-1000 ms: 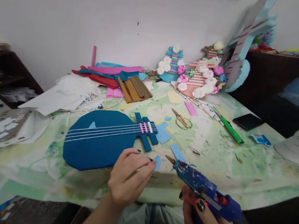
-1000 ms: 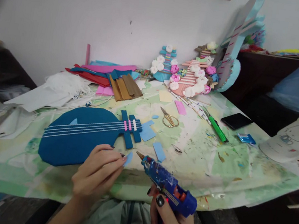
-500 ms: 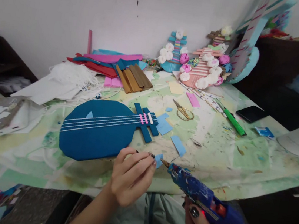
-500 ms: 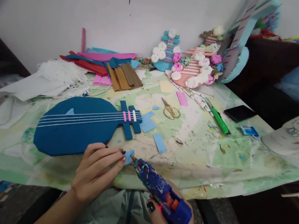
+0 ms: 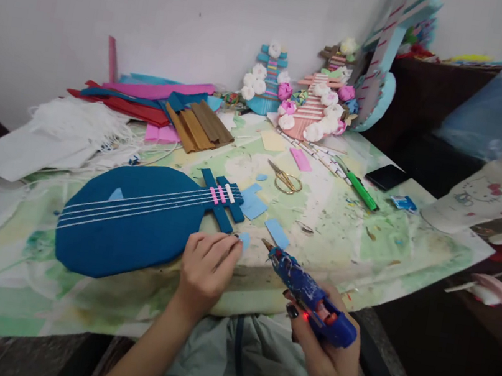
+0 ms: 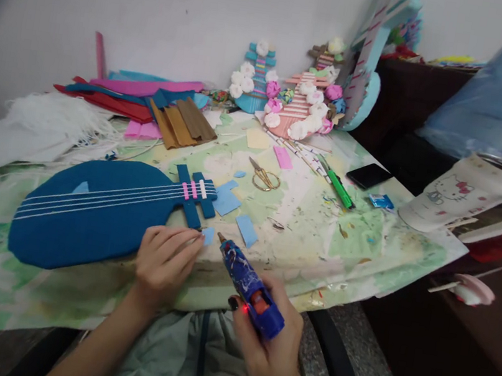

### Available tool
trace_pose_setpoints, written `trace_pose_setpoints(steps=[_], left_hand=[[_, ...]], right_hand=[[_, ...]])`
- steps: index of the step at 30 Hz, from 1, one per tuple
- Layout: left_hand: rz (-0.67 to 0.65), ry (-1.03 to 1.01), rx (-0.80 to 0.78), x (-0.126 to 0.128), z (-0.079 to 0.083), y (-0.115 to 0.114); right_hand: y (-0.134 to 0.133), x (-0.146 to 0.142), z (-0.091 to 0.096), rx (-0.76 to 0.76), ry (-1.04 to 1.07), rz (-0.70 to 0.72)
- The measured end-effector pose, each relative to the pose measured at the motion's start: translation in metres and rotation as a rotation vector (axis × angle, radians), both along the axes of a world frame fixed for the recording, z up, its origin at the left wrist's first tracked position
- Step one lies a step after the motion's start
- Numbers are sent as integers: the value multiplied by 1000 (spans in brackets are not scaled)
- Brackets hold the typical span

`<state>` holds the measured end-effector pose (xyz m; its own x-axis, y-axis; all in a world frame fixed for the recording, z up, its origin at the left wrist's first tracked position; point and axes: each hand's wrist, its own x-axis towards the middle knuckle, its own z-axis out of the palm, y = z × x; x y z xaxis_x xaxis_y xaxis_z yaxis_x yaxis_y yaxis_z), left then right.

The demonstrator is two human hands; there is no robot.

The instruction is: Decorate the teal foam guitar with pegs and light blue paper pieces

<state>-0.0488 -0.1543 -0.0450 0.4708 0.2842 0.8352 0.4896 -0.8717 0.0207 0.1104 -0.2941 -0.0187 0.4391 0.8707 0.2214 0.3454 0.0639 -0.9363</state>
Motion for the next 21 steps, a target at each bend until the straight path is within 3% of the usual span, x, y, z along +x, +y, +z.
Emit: trace_pose_setpoints(steps=[4,8,13,17,21], left_hand=[[65,68,-34,19,-1,-2],[111,160,-116,22,5,-4],[38,264,-268,9,10,-1],[-36,153,-348,4,11,-2],[-48,-122,-405,8,21,-16]], right_hand=[[6,9,-5,25,-54,-101],[13,15,-10,-45,-68,-1],[21,11,-15,-70,-182,44],[26,6,-16,-63,-274,32],[28,4,-17,-49,-349,21]])
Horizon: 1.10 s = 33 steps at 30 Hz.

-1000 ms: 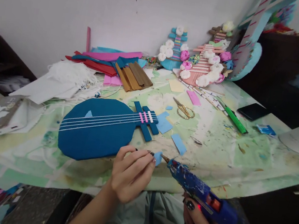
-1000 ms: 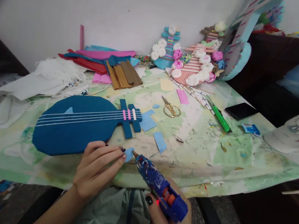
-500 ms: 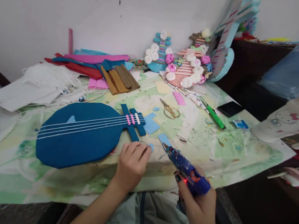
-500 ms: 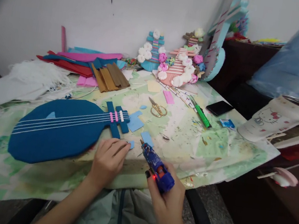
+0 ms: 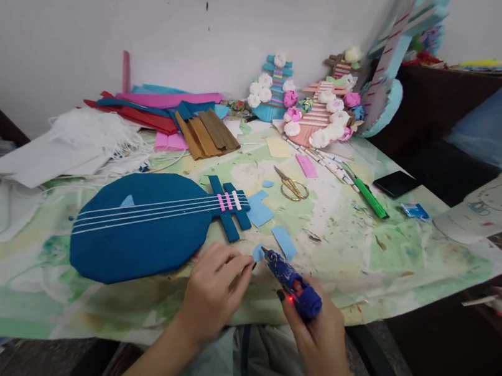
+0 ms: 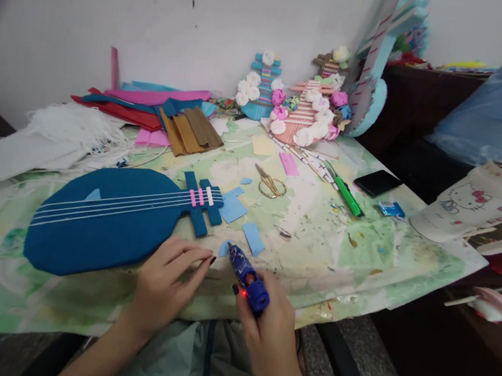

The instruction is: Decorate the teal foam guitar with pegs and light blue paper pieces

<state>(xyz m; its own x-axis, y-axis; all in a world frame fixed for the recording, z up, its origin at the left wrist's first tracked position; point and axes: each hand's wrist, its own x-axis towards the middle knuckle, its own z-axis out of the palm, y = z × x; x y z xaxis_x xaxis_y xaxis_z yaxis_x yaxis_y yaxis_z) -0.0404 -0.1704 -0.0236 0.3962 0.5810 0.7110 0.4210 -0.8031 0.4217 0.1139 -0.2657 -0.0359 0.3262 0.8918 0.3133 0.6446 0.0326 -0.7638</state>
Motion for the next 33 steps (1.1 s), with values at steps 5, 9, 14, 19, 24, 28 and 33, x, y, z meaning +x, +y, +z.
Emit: trace_pose_setpoints(steps=[5,9,14,19,24,28,33], left_hand=[[-109,-128,-231,10,15,-26],[-182,-145,-426,15,15,-33],[-185,-178,-753,17,16,-30],[-196,-125,-920,14,24,-23],[-177,30,-736,9,28,-21],[-178,46,-664,10,27,-21],[-178,41,-629,10,28,-20]], right_hand=[[-1,-2,-5,-5,-54,-7],[-4,-4,-7,-21,-40,-3],[-6,-7,-8,-2,-42,25],[-8,-9,-13,-18,-67,55],[-7,-11,-17,-50,-114,68],[-6,-11,-19,-82,-127,66],[-6,-10,-17,-122,-132,76]])
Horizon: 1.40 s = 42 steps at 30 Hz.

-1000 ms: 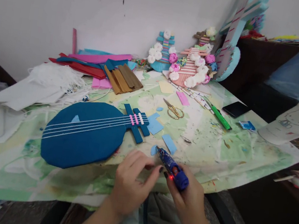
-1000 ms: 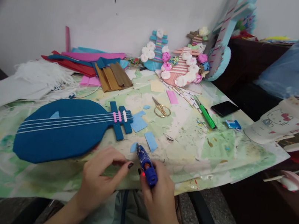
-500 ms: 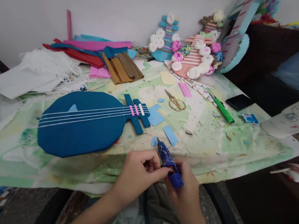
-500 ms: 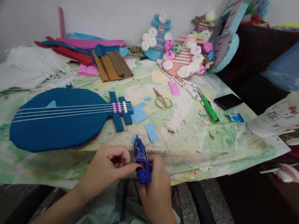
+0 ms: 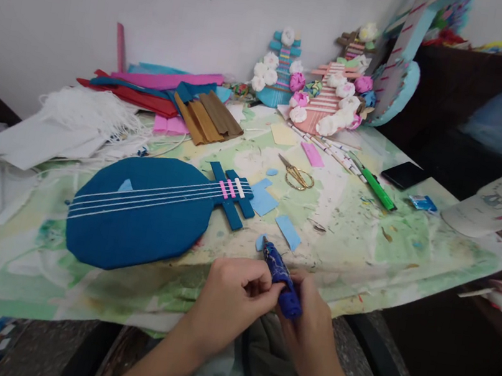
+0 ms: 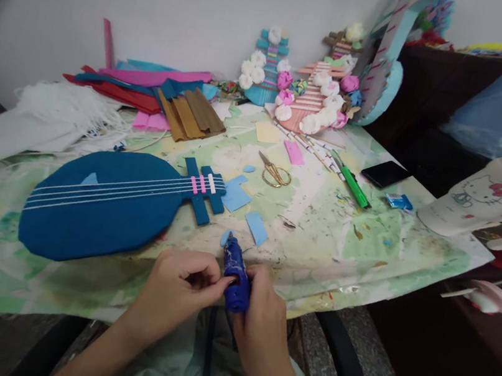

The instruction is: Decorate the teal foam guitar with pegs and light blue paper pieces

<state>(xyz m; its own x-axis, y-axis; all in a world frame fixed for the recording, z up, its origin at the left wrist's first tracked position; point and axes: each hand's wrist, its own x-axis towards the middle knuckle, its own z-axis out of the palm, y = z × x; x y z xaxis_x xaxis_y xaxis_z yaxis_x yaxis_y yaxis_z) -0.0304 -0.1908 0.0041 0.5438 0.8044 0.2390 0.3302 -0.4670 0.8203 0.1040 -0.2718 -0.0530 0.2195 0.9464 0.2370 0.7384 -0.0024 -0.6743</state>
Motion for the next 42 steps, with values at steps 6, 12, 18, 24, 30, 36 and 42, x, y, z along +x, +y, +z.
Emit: trace_pose_setpoints(steps=[6,12,18,24,30,36,42], left_hand=[[1,20,-26,-3,0,1],[-25,44,-58,-2,1,3],[-14,47,21,-4,-1,5],[-54,-102,324,-19,-25,14],[101,103,720,-16,-55,16],[152,228,847,-8,-54,13],[158,235,860,-8,-56,13]], right_hand=[[1,-1,3,-23,-10,11],[1,1,5,-6,-31,14],[0,2,4,-35,-45,22],[-4,-1,4,-121,-21,8],[-8,1,8,-144,48,-28],[-6,7,14,-60,134,-20],[5,5,19,-94,131,-5]])
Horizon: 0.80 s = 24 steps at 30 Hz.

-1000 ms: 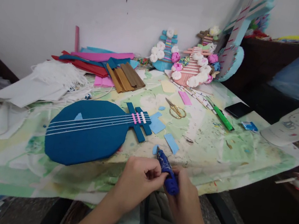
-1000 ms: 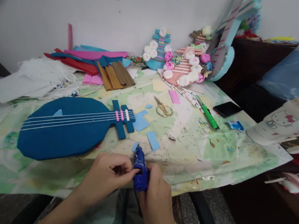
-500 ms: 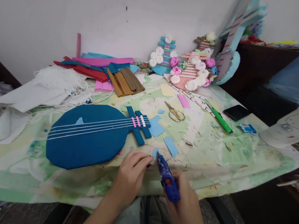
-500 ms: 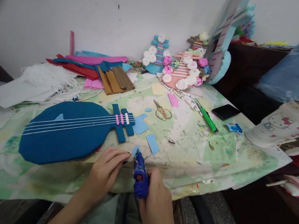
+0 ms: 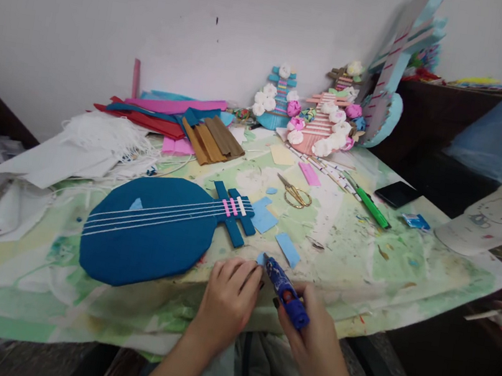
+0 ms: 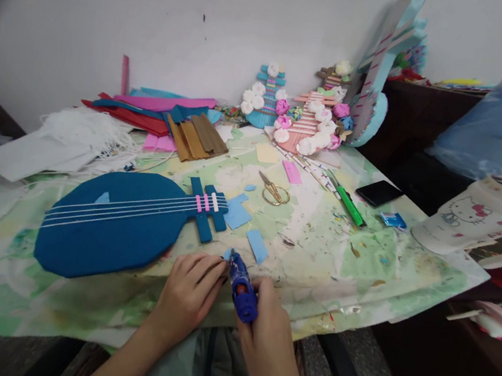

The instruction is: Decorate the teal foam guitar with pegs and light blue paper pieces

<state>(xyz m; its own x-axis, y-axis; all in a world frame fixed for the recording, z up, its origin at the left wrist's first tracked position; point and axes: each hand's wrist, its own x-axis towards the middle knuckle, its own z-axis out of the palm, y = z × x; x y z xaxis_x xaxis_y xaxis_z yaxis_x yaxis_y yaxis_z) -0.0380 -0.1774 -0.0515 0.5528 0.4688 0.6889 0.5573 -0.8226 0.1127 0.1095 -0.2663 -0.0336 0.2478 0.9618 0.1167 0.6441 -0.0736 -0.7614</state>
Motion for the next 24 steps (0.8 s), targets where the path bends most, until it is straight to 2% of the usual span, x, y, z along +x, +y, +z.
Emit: trace_pose_setpoints(steps=[24], left_hand=[[-40,-65,-30,-1,-2,-1]], right_hand=[[0,0,-1,-34,-49,32]])
